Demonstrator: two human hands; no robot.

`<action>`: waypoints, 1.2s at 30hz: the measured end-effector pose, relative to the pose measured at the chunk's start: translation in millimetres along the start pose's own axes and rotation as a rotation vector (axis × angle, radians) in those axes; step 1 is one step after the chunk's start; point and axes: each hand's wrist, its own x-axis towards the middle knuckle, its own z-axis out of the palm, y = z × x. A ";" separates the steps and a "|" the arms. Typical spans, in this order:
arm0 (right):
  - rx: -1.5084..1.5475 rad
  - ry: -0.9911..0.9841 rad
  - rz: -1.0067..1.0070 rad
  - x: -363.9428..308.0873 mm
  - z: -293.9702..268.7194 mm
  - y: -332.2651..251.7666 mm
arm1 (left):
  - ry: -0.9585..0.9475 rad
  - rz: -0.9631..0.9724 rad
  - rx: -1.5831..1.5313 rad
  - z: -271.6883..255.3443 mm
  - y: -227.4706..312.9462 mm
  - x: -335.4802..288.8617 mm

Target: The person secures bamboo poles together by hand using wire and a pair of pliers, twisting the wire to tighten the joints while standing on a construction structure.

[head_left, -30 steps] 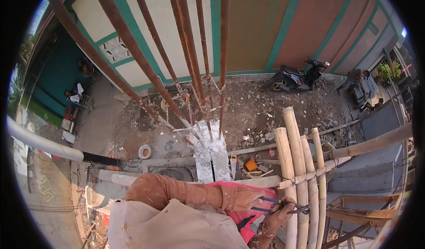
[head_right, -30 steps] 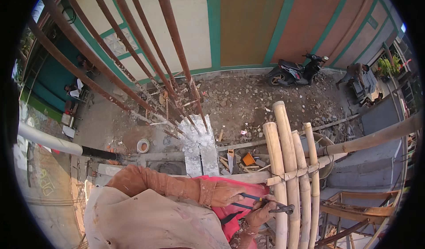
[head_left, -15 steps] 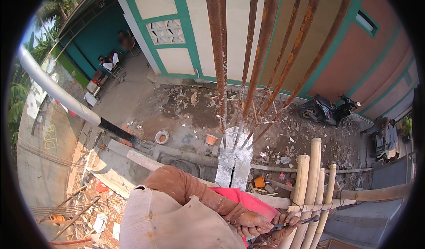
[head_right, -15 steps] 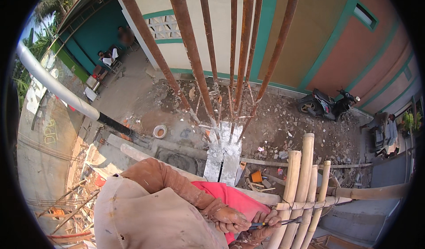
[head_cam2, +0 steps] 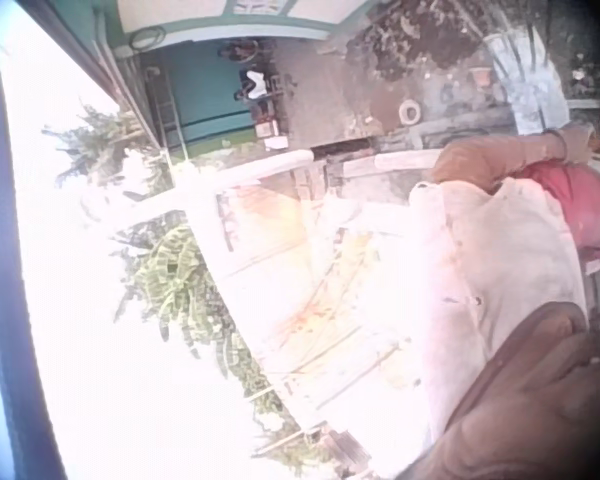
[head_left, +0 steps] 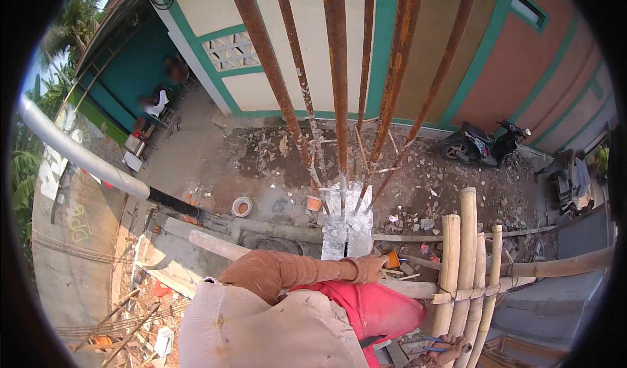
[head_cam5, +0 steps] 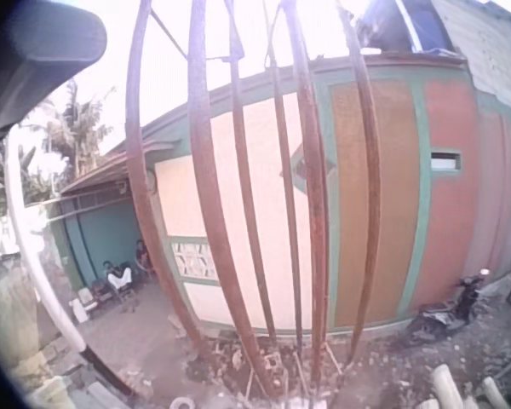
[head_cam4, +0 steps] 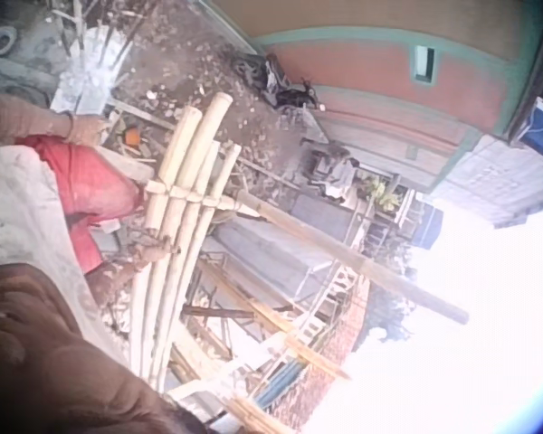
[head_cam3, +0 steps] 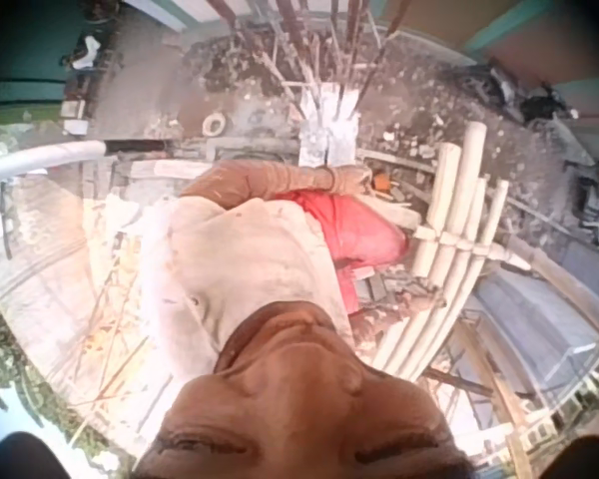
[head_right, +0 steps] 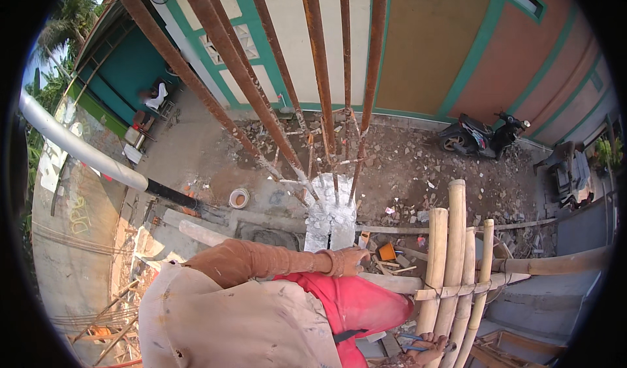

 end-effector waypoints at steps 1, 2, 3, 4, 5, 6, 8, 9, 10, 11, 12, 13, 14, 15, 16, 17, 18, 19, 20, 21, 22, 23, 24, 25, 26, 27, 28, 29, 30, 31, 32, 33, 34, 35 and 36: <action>-0.366 0.151 -0.032 -2.9 -12.2 -3.4 | -0.058 0.034 0.014 7.6 6.7 9.3; -0.733 0.307 -0.065 -7.9 -24.6 -7.6 | -0.070 0.037 0.014 17.3 11.8 18.4; -1.100 0.477 -0.099 -16.1 -36.0 -14.5 | -0.026 0.060 0.051 32.0 17.0 30.7; -1.467 0.663 -0.129 -28.4 -47.5 -22.8 | 0.011 0.091 0.088 45.6 22.3 44.4; -1.836 0.860 -0.135 -46.2 -39.6 -30.9 | -0.049 0.083 0.095 49.7 33.0 56.0; -1.855 0.872 0.012 -50.5 -33.2 -34.2 | -0.099 0.112 0.096 53.6 37.8 60.7; -1.660 0.897 0.136 -48.6 -4.3 -37.7 | -0.137 0.026 0.005 54.9 58.3 80.6; -1.642 0.889 0.135 -37.2 34.4 -32.0 | -0.155 0.050 -0.048 61.8 51.9 87.1; -1.644 0.837 0.126 -27.7 51.3 -31.5 | -0.181 0.074 -0.104 67.8 41.3 94.3; -1.694 0.800 0.085 -27.0 39.5 -30.2 | -0.231 0.065 -0.160 64.1 47.0 90.3; -1.849 0.778 0.287 -28.8 33.5 -33.0 | -0.263 0.043 -0.214 59.5 54.2 89.6; -1.869 0.806 0.274 -30.9 30.0 -27.6 | -0.288 0.041 -0.128 67.3 49.6 94.1; -1.895 0.820 0.275 -34.6 30.2 -23.0 | -0.304 0.031 -0.049 78.4 44.9 95.4; -1.868 0.830 0.318 -31.6 39.3 -26.6 | -0.368 0.062 -0.044 84.1 43.6 97.9; -1.841 0.823 0.358 -30.0 47.6 -29.2 | -0.359 0.059 -0.020 85.9 43.3 100.7; -1.835 0.876 0.371 -39.1 49.7 -24.7 | -0.343 0.050 0.002 87.3 41.0 101.8; -1.803 0.870 0.409 -38.3 51.5 -28.8 | -0.368 0.068 -0.007 90.1 44.8 107.9; -1.767 0.860 0.450 -37.8 52.5 -30.8 | -0.384 0.070 0.089 92.3 46.3 111.2; -1.768 0.891 0.456 -38.5 52.6 -30.3 | -0.376 0.131 0.117 95.6 44.9 113.2; -1.797 0.873 0.520 -39.2 50.9 -29.9 | -0.359 0.185 0.135 100.2 43.9 117.0; -1.812 0.881 0.586 -46.8 48.7 -30.3 | -0.349 0.242 0.155 104.3 47.7 120.9; -1.826 0.871 0.565 -50.8 32.0 -30.9 | -0.335 0.172 0.109 109.6 51.0 125.4; -1.839 0.880 0.561 -47.9 31.8 -30.2 | -0.376 0.092 0.077 106.9 60.1 124.8; -1.823 0.866 0.470 -50.5 26.7 -34.2 | -0.415 0.023 0.043 105.2 74.1 125.2; -1.778 0.872 0.536 -43.1 32.1 -39.7 | -0.298 0.182 0.050 112.6 64.9 126.9; -1.758 0.881 0.569 -32.6 41.5 -42.7 | -0.341 0.126 -0.066 111.4 64.5 131.7; -1.802 0.816 0.478 -25.0 33.9 -41.5 | -0.348 0.108 -0.067 113.8 54.0 140.4; -1.736 0.812 0.465 -24.3 21.5 -41.6 | -0.477 0.025 -0.630 112.6 74.8 136.6; -1.777 0.838 0.472 -21.9 17.4 -40.8 | -0.366 0.126 -0.333 109.6 84.4 137.9; -1.778 0.826 0.430 -18.1 12.9 -40.4 | -0.333 0.172 -0.166 116.1 58.5 151.4; -1.732 0.848 0.474 -17.9 22.2 -42.8 | -0.372 0.099 -0.090 110.6 79.9 144.3; -1.727 0.869 0.490 -22.1 23.6 -44.8 | -0.342 0.146 -0.042 118.5 71.9 144.8; -1.707 0.918 0.494 -30.3 20.5 -44.5 | -0.296 0.192 0.004 123.2 65.5 144.9; -1.722 0.909 0.477 -36.0 18.8 -45.6 | -0.327 0.209 0.012 128.9 62.8 145.0; -1.737 0.890 0.463 -42.6 20.6 -43.1 | -0.361 0.196 -0.022 131.0 60.1 142.1</action>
